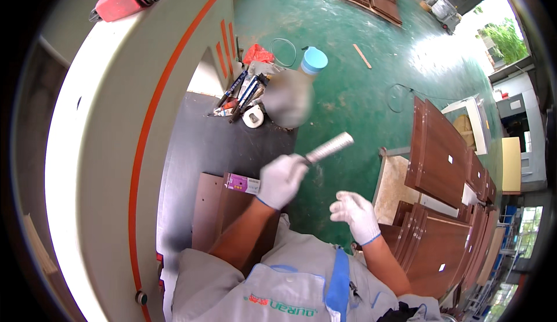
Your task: The person colors the edges of wooden panels using markers and subsequently cleans the panels using an air compressor tool. The person moves the panels between worktables and a stack throughout the process.
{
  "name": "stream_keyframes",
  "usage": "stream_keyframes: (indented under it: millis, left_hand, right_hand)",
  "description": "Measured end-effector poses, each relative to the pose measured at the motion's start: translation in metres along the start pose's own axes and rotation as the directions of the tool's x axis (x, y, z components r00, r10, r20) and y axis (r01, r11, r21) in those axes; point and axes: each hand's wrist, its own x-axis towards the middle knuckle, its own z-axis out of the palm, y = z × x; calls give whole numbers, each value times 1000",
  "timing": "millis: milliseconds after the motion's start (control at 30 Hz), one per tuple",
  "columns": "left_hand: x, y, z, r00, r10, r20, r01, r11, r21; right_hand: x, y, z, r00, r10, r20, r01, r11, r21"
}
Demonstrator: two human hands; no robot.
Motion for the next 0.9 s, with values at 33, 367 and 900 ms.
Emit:
stream_keyframes:
  millis: [33,367,900]
  left_hand:
    - [14,-20,-15,994,-67,-83,73,994,76]
    - [124,-138,-85,897,-234,-374,417,729,543]
    - [100,-161,-54,885,-143,-444,363,809,463]
  right_hand:
    - [-2,4,-5,999,32,-12,-32,999,-26]
    - [-17,58,-42,936,242,-257,-257,966,-25]
    - [-12,70,-49,938,215,-271,-255,959,-124]
